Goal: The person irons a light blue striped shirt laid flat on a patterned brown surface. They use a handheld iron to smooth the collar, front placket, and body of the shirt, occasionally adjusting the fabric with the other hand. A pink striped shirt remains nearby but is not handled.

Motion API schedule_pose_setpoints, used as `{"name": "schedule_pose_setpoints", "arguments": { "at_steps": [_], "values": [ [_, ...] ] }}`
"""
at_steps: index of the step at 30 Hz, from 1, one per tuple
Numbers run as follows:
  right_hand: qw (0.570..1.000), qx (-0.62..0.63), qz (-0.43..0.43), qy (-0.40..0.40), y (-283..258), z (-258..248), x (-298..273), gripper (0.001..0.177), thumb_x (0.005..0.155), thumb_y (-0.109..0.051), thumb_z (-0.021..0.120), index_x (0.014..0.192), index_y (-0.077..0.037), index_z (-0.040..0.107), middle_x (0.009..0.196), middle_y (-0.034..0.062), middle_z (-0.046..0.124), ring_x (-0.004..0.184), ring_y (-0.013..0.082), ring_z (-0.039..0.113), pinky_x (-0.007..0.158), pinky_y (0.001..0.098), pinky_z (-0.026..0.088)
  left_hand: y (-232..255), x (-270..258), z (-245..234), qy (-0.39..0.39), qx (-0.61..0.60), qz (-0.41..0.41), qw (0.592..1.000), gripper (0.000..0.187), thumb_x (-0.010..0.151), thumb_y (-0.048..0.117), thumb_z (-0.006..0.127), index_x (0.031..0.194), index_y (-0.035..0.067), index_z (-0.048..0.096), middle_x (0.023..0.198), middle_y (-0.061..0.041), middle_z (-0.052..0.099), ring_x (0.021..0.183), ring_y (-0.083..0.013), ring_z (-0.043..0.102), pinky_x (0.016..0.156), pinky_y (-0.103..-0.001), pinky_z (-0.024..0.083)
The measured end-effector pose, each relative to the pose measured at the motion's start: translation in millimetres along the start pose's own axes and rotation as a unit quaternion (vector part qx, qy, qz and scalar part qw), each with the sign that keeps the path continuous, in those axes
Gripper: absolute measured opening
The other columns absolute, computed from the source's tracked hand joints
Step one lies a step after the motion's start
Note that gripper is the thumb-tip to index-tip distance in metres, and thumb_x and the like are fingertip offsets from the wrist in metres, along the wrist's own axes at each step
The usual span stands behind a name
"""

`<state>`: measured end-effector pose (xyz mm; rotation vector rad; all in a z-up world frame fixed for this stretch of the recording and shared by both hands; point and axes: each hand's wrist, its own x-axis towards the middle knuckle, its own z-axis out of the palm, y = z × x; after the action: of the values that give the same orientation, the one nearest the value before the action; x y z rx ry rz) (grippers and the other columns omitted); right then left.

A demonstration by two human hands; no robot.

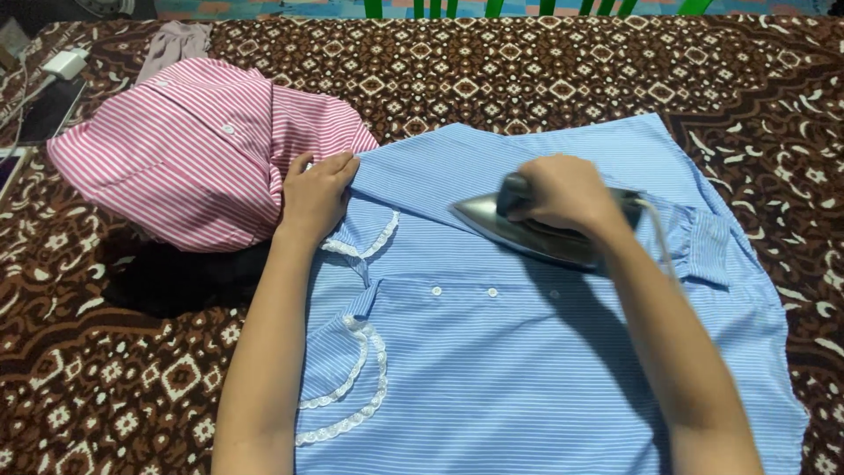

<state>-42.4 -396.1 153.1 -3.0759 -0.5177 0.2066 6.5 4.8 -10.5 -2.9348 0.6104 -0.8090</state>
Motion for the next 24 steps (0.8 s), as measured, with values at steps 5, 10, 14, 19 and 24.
{"name": "schedule_pose_setpoints", "arguments": {
  "at_steps": [5,10,14,19,24],
  "values": [
    [0.993,0.013,-0.099,0.057,-61,23,58,0.050,0.070,-0.044,0.087,0.102,-0.009,0.071,0.088,0.0210,0.074,0.096,0.0460,0.072,0.082,0.0608,0.057,1,1,-6,0.008,0.005,0.011,1.000,0.050,0.092,0.021,0.066,0.142,0.027,0.061,0.143,0.009,0.065,0.136,-0.0051,0.055,0.118,-0.044,0.028],
    [0.992,0.012,-0.089,0.084,-81,38,88,0.050,0.063,-0.051,0.090,0.097,-0.019,0.072,0.082,0.0082,0.073,0.088,0.0371,0.075,0.076,0.0560,0.059,4,4,-15,-0.004,0.030,0.028,0.999,0.053,0.089,0.024,0.067,0.142,0.026,0.062,0.143,0.007,0.065,0.135,-0.0069,0.057,0.117,-0.044,0.031],
    [0.995,0.007,-0.083,0.060,-48,18,47,0.050,0.065,-0.052,0.088,0.098,-0.018,0.074,0.087,0.0117,0.075,0.093,0.0383,0.075,0.078,0.0562,0.058,6,6,-23,-0.002,0.022,0.036,0.999,0.056,0.087,0.024,0.071,0.142,0.026,0.062,0.144,0.007,0.064,0.136,-0.0066,0.056,0.116,-0.042,0.032],
    [0.999,0.014,0.016,-0.045,16,-16,-19,0.050,0.069,-0.052,0.085,0.103,-0.016,0.078,0.096,0.0172,0.078,0.106,0.0432,0.072,0.090,0.0560,0.056,4,3,-18,-0.009,0.012,0.021,1.000,0.059,0.086,0.021,0.073,0.143,0.026,0.061,0.145,0.007,0.064,0.136,-0.0083,0.057,0.116,-0.044,0.031],
    [0.991,0.008,0.112,-0.070,83,-17,-48,0.050,0.067,-0.053,0.085,0.105,-0.021,0.079,0.098,0.0163,0.080,0.110,0.0418,0.073,0.094,0.0535,0.056,1,2,-12,-0.015,0.005,0.016,1.000,0.060,0.087,0.021,0.072,0.145,0.027,0.060,0.146,0.007,0.063,0.139,-0.0090,0.055,0.118,-0.046,0.028]
  ]
}}
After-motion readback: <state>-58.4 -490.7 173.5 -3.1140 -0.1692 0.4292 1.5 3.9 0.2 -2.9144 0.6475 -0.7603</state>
